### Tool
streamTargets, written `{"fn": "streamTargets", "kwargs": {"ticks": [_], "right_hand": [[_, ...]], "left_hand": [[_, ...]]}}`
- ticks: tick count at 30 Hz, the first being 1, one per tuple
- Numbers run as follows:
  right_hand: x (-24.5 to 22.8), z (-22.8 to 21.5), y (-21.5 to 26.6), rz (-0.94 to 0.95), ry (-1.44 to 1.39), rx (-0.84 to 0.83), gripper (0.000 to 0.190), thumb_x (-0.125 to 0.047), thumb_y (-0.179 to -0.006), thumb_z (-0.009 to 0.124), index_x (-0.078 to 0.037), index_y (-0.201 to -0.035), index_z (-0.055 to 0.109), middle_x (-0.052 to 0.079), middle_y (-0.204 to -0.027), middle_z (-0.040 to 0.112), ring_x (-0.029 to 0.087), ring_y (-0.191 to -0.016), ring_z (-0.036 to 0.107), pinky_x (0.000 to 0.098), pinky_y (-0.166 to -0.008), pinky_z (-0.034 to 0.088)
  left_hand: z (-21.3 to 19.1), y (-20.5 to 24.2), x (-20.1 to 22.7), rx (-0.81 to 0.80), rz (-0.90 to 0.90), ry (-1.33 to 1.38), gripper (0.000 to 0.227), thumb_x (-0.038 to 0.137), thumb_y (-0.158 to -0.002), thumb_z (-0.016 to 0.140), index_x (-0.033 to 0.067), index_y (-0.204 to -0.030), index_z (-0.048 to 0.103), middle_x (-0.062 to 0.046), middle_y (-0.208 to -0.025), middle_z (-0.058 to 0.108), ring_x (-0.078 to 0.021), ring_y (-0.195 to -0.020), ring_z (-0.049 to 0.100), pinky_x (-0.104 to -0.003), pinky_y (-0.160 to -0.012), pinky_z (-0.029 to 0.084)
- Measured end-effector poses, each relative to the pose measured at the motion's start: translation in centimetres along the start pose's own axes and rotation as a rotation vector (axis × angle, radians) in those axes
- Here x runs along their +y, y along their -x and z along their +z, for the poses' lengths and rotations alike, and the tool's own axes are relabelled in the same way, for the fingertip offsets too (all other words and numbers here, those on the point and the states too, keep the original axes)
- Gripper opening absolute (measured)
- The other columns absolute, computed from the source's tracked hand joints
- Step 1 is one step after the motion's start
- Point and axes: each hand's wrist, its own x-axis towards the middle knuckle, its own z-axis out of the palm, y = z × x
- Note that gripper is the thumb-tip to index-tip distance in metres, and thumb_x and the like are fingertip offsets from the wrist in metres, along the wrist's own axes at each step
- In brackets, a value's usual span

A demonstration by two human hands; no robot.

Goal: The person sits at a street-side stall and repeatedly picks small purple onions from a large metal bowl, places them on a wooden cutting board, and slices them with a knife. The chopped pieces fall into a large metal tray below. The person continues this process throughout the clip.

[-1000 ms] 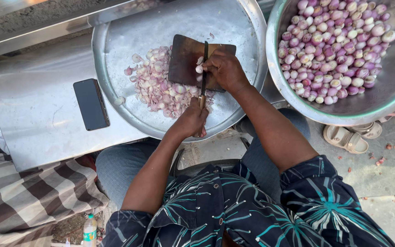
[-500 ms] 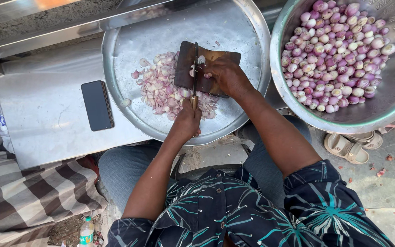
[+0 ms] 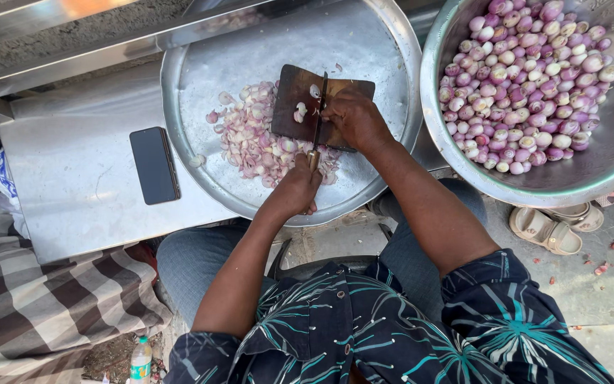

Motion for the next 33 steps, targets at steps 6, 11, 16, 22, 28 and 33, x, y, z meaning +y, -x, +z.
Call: {"fn": "streamTargets", "kwargs": {"ticks": [6, 11, 16, 22, 28, 33], "right_hand": [[0.4, 0.0, 0.7, -0.006, -0.009, -0.008, 0.013, 0.005, -0.081, 0.080, -0.004, -0.089, 0.075, 0.011, -0.089, 0.069, 0.029, -0.090, 0.067, 0.0404, -0.081, 0.055], [0.7, -0.2, 0.2, -0.043, -0.025, 0.013, 0.013, 0.004, -0.080, 0.080, -0.003, -0.088, 0.073, 0.011, -0.089, 0.069, 0.030, -0.091, 0.067, 0.0404, -0.081, 0.055], [0.4, -0.2, 0.1, 0.007, -0.024, -0.026, 0.011, 0.002, -0.083, 0.081, -0.002, -0.087, 0.072, 0.011, -0.089, 0.069, 0.029, -0.088, 0.067, 0.0410, -0.080, 0.054], [0.4, 0.1, 0.6, 0.022, -0.019, -0.005, 0.012, 0.003, -0.082, 0.080, -0.002, -0.090, 0.073, 0.011, -0.091, 0.070, 0.029, -0.089, 0.067, 0.0412, -0.080, 0.055], [0.7, -0.1, 0.8, 0.007, -0.024, -0.019, 0.011, 0.001, -0.082, 0.080, -0.002, -0.089, 0.072, 0.011, -0.091, 0.070, 0.029, -0.091, 0.067, 0.0403, -0.080, 0.055], [0.2, -0.2, 0.1, 0.029, 0.002, -0.032, 0.011, 0.000, -0.082, 0.079, -0.003, -0.090, 0.072, 0.011, -0.092, 0.069, 0.030, -0.092, 0.067, 0.0406, -0.080, 0.055]], "left_hand": [[0.8, 0.0, -0.6, -0.019, -0.005, 0.002, 0.034, 0.021, -0.105, 0.047, -0.0064, -0.118, 0.032, -0.024, -0.073, 0.066, -0.0256, -0.047, 0.067, -0.038, -0.040, 0.054], [0.8, -0.3, 0.0, -0.038, -0.013, 0.045, 0.034, 0.022, -0.104, 0.047, -0.0041, -0.119, 0.030, -0.022, -0.073, 0.065, -0.0246, -0.046, 0.066, -0.039, -0.040, 0.052], [0.6, -0.1, -0.1, -0.066, -0.026, 0.120, 0.032, 0.022, -0.105, 0.047, -0.0032, -0.118, 0.032, -0.014, -0.073, 0.060, -0.0220, -0.048, 0.066, -0.037, -0.042, 0.054], [1.2, -0.3, -0.9, -0.095, -0.031, 0.148, 0.029, 0.021, -0.105, 0.046, -0.0010, -0.117, 0.032, -0.011, -0.073, 0.057, -0.0216, -0.048, 0.065, -0.037, -0.042, 0.054], [1.6, -0.9, -1.6, -0.124, 0.033, 0.312, 0.027, 0.019, -0.104, 0.047, -0.0017, -0.117, 0.034, -0.011, -0.075, 0.058, -0.0209, -0.050, 0.065, -0.036, -0.045, 0.056], [1.6, -1.9, -1.4, -0.090, 0.003, 0.359, 0.029, 0.021, -0.104, 0.047, 0.0009, -0.119, 0.033, -0.010, -0.074, 0.057, -0.0209, -0.048, 0.064, -0.036, -0.043, 0.055]]}}
